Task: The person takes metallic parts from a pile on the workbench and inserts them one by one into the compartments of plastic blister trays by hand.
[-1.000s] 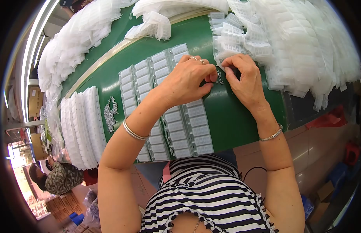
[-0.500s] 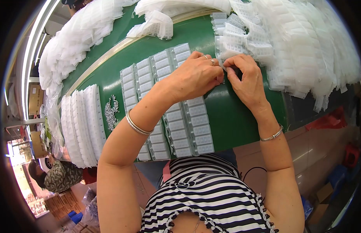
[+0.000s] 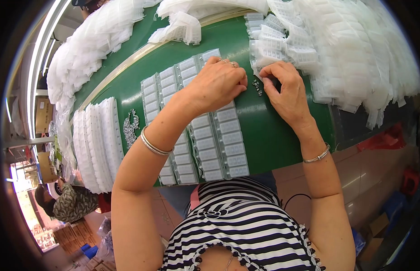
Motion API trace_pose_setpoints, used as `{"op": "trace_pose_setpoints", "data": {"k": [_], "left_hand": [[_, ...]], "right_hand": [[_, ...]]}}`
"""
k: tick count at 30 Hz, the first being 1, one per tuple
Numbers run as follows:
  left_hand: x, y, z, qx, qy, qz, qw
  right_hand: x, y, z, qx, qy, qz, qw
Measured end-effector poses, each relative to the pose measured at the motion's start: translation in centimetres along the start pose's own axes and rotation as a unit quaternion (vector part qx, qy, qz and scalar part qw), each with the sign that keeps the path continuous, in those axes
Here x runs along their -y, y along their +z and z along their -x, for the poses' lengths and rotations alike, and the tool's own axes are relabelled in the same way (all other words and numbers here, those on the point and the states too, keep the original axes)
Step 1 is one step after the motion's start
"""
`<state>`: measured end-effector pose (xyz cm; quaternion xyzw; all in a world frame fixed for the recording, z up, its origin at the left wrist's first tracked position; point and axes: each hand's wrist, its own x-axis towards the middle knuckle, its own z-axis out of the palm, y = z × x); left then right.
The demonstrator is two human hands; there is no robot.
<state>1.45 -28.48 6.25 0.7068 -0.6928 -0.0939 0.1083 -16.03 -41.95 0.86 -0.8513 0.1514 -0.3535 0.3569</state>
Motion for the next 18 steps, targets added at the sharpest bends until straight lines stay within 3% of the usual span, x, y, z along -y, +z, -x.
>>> {"op": "trace_pose_setpoints", "data": {"k": [6, 10, 18], "left_hand": [[0.5, -0.6, -0.3, -0.012, -0.051, 0.000, 0.999], [0.5, -0.7, 0.5, -0.079, -0.032, 0.069, 0.994], [-0.9, 1.8, 1.3, -0.160, 0.025, 0.014, 0.987]], "right_hand": [[0.1, -0.1, 0.0, 0.002, 0.003, 0.003, 1.000], [0.0, -0.2, 0.1, 0.013, -0.006, 0.013, 1.000], [0.0, 0.0, 0.1, 0.003, 0.003, 0.003, 1.000]]}}
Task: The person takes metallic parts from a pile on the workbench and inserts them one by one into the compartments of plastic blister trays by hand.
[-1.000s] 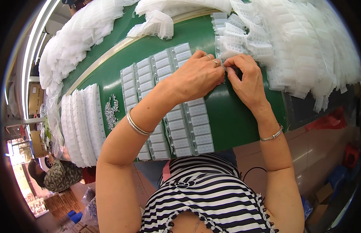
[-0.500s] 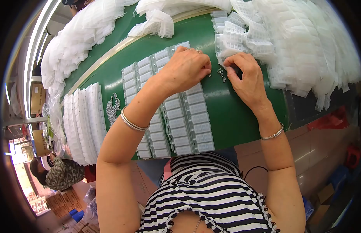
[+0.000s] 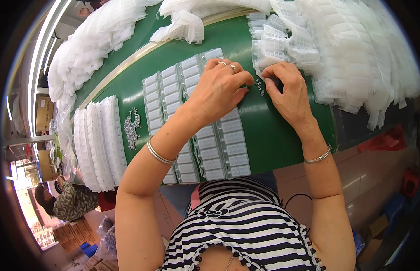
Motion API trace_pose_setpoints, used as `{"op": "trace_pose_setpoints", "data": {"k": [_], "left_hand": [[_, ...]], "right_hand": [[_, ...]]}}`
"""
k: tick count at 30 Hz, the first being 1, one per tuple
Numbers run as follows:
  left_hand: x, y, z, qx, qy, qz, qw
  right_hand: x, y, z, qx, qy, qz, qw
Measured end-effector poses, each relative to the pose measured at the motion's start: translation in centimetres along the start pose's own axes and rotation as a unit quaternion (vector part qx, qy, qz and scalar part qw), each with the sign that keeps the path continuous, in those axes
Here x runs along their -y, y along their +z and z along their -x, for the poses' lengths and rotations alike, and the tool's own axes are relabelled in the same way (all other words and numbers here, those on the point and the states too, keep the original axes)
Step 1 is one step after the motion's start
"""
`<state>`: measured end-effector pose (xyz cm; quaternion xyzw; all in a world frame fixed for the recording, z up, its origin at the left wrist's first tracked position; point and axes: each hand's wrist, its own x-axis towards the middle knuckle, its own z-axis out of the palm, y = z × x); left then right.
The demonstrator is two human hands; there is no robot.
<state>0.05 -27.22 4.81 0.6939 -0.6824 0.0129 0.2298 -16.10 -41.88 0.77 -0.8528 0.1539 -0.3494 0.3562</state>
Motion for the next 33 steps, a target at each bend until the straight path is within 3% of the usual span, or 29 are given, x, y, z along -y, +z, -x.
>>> {"op": "trace_pose_setpoints", "data": {"k": [3, 8, 12, 18, 20, 22, 23, 25, 27, 33], "left_hand": [[0.1, 0.1, -0.2, -0.008, 0.018, -0.024, 1.000], [0.0, -0.6, -1.2, 0.071, -0.042, -0.034, 0.996], [-0.7, -0.2, -2.6, 0.114, -0.029, -0.168, 0.979], [-1.4, -0.1, -3.8, 0.146, 0.037, -0.236, 0.960], [-1.0, -1.2, -2.7, 0.126, -0.090, -0.053, 0.986], [-0.8, -2.0, -1.9, 0.091, -0.205, 0.136, 0.965], [-0.7, -2.1, -1.5, 0.078, -0.208, 0.135, 0.966], [-0.5, -1.9, 0.2, -0.028, -0.256, 0.345, 0.902], [-0.4, -1.8, 2.1, -0.133, -0.280, 0.535, 0.786], [-1.4, -2.0, 4.3, -0.168, -0.294, 0.576, 0.744]], "right_hand": [[0.0, 0.1, 0.0, -0.001, 0.001, -0.003, 1.000], [0.1, -0.1, 0.0, 0.002, 0.004, -0.004, 1.000], [0.1, -0.1, -0.1, 0.011, 0.012, -0.008, 1.000], [0.0, -0.1, -0.2, 0.010, -0.017, 0.001, 1.000], [0.6, -0.3, -0.2, -0.020, -0.017, -0.034, 0.999], [1.4, -0.6, -0.4, -0.049, -0.024, -0.066, 0.996], [1.6, -0.6, -0.2, -0.030, 0.006, -0.106, 0.994], [3.1, -0.4, 0.1, 0.002, 0.024, -0.149, 0.989], [5.0, 0.3, 0.0, 0.024, 0.052, -0.198, 0.979], [7.7, 2.6, -0.3, 0.018, 0.016, -0.147, 0.989]]}}
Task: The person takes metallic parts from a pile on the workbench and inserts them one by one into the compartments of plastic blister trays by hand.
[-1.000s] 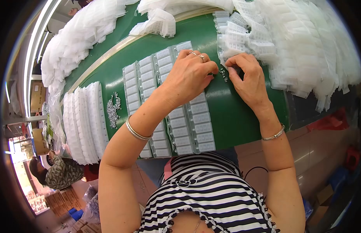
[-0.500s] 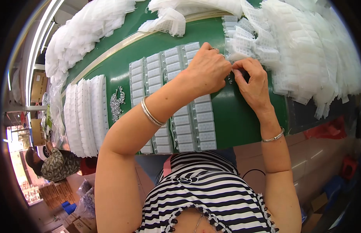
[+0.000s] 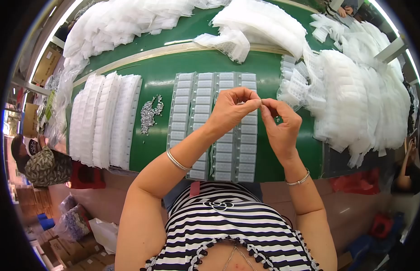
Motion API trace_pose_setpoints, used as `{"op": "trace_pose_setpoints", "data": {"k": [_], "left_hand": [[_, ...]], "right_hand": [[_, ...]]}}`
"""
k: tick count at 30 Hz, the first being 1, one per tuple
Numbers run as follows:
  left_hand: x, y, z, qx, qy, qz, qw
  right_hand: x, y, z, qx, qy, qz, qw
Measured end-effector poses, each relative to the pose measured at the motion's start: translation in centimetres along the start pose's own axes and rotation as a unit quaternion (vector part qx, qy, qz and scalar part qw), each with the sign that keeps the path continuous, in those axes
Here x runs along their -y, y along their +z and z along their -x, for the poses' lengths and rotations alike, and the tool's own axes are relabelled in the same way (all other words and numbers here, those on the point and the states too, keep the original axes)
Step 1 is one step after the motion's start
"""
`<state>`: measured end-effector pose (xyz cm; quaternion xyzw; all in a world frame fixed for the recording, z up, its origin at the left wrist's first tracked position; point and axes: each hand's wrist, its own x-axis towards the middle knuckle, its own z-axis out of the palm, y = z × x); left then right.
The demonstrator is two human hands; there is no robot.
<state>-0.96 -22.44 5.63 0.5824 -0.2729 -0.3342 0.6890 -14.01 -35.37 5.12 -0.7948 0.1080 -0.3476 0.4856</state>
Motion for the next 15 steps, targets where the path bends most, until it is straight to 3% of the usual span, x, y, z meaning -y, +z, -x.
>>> {"op": "trace_pose_setpoints", "data": {"k": [5, 15], "left_hand": [[1.0, -0.9, 0.7, -0.026, 0.008, 0.057, 0.998], [1.2, -2.9, 0.5, -0.057, -0.004, 0.143, 0.988]], "right_hand": [[-0.1, 2.2, -0.2, -0.024, -0.059, 0.046, 0.997], [-0.4, 4.3, -1.8, 0.019, -0.032, 0.036, 0.999]]}}
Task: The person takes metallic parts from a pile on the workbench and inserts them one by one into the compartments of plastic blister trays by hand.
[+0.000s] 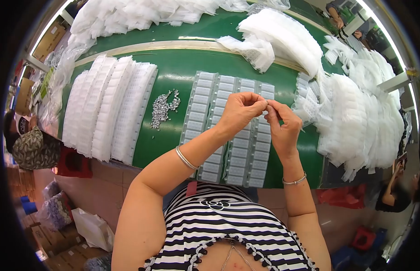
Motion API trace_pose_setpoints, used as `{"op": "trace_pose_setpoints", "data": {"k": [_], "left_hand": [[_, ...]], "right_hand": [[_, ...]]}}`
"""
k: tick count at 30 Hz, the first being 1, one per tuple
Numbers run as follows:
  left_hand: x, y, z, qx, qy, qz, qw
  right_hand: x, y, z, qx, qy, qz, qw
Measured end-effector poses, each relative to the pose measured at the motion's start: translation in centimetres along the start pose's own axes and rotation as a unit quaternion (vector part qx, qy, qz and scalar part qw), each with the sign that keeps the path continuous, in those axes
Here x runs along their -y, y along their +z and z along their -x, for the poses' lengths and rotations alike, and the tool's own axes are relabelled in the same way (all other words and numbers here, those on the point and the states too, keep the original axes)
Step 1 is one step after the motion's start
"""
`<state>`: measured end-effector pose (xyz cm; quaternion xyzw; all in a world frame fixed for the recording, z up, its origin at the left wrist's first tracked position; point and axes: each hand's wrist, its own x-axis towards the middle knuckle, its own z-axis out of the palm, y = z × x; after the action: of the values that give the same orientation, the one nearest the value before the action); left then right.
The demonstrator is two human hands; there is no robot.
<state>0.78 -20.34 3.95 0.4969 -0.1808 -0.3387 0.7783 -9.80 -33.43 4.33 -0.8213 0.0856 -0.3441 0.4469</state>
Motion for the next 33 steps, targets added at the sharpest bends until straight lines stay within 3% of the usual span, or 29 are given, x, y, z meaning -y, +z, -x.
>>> {"op": "trace_pose_setpoints", "data": {"k": [4, 10, 15, 20, 24, 25, 29, 33], "left_hand": [[-0.4, 0.3, -0.4, -0.031, -0.004, 0.012, 0.999], [-0.5, 0.6, -1.9, -0.051, 0.027, 0.044, 0.997], [-1.2, 0.2, -3.2, -0.045, 0.033, -0.010, 0.998], [-1.9, -1.2, -6.0, -0.020, 0.017, -0.077, 0.997], [-2.5, -2.9, -8.2, 0.020, 0.007, -0.282, 0.959], [-2.8, -3.3, -8.2, 0.019, 0.007, -0.279, 0.960], [-3.5, -5.1, -7.9, -0.034, 0.086, -0.397, 0.913], [-3.7, -6.6, -6.4, -0.018, 0.111, -0.380, 0.918]], "right_hand": [[0.3, -0.3, -1.4, 0.026, -0.039, 0.068, 0.997], [1.4, -0.4, -3.2, 0.015, -0.020, 0.070, 0.997], [0.8, -0.6, -4.9, 0.048, -0.036, 0.133, 0.989], [-1.0, -0.1, -7.7, 0.078, -0.060, 0.128, 0.987], [-3.3, 0.6, -9.0, 0.114, -0.040, 0.090, 0.989], [-3.8, 0.6, -9.0, 0.117, -0.040, 0.092, 0.988], [-5.5, 0.1, -8.9, 0.214, -0.077, 0.164, 0.960], [-5.5, -0.3, -8.9, 0.245, -0.117, 0.182, 0.945]]}}
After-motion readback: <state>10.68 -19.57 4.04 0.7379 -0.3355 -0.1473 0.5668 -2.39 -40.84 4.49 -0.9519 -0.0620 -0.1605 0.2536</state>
